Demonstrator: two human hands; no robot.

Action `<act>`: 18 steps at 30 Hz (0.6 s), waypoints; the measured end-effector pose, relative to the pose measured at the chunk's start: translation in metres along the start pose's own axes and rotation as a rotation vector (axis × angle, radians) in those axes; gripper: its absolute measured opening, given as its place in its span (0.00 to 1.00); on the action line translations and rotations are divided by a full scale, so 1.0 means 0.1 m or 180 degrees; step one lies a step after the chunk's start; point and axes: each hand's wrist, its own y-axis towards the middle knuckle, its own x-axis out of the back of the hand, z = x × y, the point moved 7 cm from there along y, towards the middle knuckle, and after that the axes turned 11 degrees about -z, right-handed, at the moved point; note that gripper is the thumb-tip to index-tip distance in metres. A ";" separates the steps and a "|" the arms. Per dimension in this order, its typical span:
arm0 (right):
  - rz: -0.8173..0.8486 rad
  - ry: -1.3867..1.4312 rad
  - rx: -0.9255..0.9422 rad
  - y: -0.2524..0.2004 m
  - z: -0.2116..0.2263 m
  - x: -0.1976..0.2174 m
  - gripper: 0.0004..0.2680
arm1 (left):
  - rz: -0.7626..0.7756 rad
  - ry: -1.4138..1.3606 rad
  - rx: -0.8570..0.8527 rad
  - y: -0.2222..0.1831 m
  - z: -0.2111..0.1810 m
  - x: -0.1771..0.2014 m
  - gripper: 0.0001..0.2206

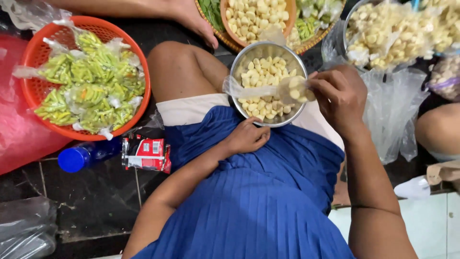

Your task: A person sitting on the floor is packaging peeled garlic cloves into small plastic bags by scooping them from a metal bowl.

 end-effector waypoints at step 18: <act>0.0363 -0.0052 0.0673 1.00 0.78 1.03 0.04 | 0.0240 -0.0204 -0.0127 0.05 -0.12 0.10 0.09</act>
